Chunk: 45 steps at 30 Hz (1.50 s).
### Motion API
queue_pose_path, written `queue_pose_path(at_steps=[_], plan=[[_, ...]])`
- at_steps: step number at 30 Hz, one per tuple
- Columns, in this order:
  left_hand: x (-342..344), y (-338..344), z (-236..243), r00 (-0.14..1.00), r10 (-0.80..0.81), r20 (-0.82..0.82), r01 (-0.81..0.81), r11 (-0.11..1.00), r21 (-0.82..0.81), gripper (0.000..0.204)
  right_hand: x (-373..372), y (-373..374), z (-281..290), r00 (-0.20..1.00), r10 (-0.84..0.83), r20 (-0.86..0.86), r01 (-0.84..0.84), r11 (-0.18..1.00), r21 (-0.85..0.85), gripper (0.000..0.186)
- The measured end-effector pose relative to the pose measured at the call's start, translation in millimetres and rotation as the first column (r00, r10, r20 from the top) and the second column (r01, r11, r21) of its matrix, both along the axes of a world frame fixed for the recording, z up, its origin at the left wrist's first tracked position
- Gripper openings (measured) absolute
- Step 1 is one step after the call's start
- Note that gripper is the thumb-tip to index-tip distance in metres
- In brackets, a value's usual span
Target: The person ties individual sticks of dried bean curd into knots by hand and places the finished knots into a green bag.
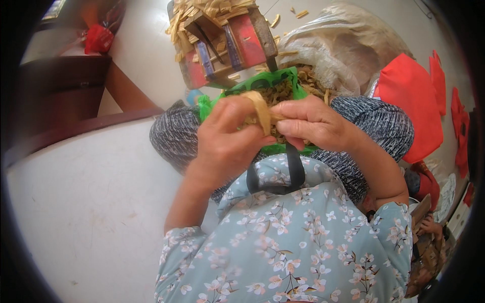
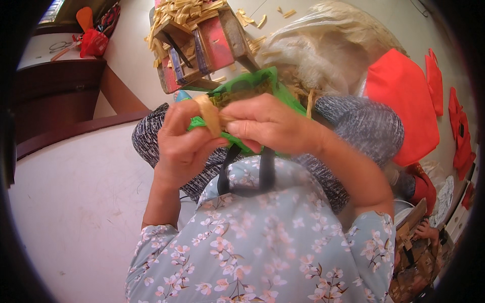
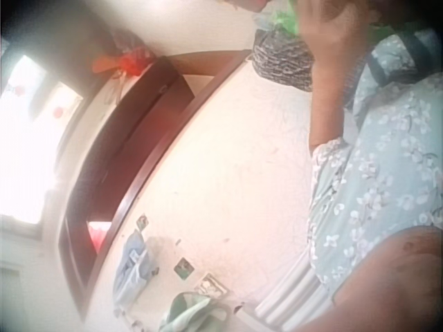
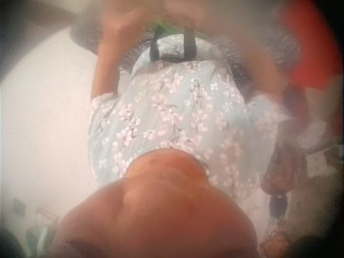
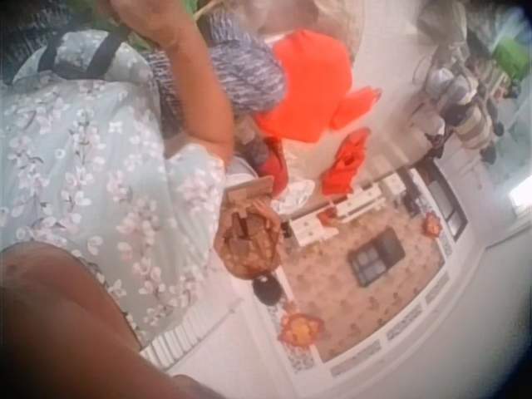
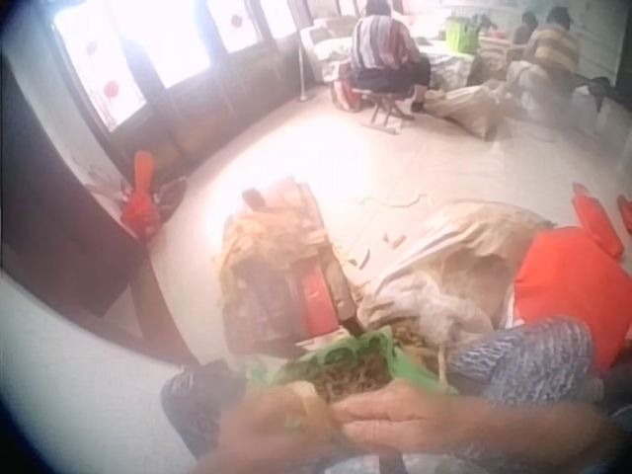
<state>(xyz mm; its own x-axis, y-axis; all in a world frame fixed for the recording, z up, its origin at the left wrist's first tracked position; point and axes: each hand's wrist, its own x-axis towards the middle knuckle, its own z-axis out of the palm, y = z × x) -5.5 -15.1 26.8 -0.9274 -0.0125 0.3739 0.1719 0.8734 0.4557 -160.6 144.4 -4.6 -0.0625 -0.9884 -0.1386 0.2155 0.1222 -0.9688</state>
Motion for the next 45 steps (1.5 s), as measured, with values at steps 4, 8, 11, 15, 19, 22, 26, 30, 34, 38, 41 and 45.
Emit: queue_pose_path(at_steps=[4, 8, 11, 15, 19, 22, 26, 30, 34, 38, 41, 45], plan=[[-1.2, 11.3, -13.2, 0.999, -0.038, -0.035, 0.038, 0.999, -0.024, 0.026, -2.7, 5.2, -4.2, 0.988, -0.002, 0.157, -0.016, 0.994, 0.108, 0.023], [0.0, 18.7, -17.3, 1.0, -0.016, -0.024, 0.014, 0.998, -0.068, 0.021, 6.3, 5.6, -15.4, 0.882, -0.206, 0.424, 0.114, 0.966, 0.233, 0.016], [-5.1, 15.9, -20.7, 0.965, 0.055, -0.256, -0.138, 0.938, -0.319, 0.012, 6.3, 3.2, -12.0, 0.674, -0.333, 0.66, 0.285, 0.941, 0.183, 0.01], [-3.3, 13.6, -30.7, 0.955, 0.223, -0.195, -0.219, 0.975, 0.042, 0.01, 3.8, 3.8, -18.0, 0.628, -0.113, 0.77, 0.114, 0.992, 0.053, 0.007], [-4.9, 14.0, -30.8, 0.921, 0.268, -0.283, -0.261, 0.963, 0.064, 0.011, 7.7, -2.0, -13.0, 0.703, -0.135, 0.699, 0.061, 0.99, 0.13, 0.01], [-1.8, 9.6, -35.2, 0.933, 0.285, -0.222, -0.288, 0.957, 0.019, 0.011, 3.4, -1.6, -17.4, 0.823, -0.219, 0.524, 0.122, 0.969, 0.214, 0.011], [1.6, 6.9, -48.1, 0.932, 0.244, -0.268, -0.249, 0.968, 0.016, 0.017, 4.0, -1.7, -30.5, 0.882, -0.306, 0.358, 0.251, 0.949, 0.193, 0.013], [-0.6, 17.6, -41.0, 0.963, 0.13, -0.236, -0.182, 0.96, -0.214, 0.019, 7.3, -6.2, -35.3, 0.906, -0.345, 0.246, 0.318, 0.937, 0.145, 0.023], [-0.9, 20.0, -51.4, 0.965, 0.228, -0.127, -0.211, 0.968, 0.133, 0.02, 0.4, -1.2, -43.1, 0.808, -0.279, 0.519, 0.224, 0.96, 0.167, 0.028], [5.9, 23.6, -63.6, 0.952, 0.286, 0.107, -0.295, 0.774, 0.56, 0.015, 5.5, -5.4, -32.4, 0.858, -0.285, 0.427, 0.223, 0.956, 0.189, 0.033], [10.0, 25.2, -61.3, 0.89, 0.213, 0.403, -0.456, 0.412, 0.789, 0.01, 22.0, -11.5, -50.5, 0.905, -0.341, 0.253, 0.346, 0.938, 0.025, 0.036], [17.5, 10.3, -55.4, 0.848, 0.178, 0.499, -0.498, -0.053, 0.866, 0.01, 10.6, -3.8, -30.6, 0.94, -0.246, 0.238, 0.218, 0.966, 0.135, 0.041]])
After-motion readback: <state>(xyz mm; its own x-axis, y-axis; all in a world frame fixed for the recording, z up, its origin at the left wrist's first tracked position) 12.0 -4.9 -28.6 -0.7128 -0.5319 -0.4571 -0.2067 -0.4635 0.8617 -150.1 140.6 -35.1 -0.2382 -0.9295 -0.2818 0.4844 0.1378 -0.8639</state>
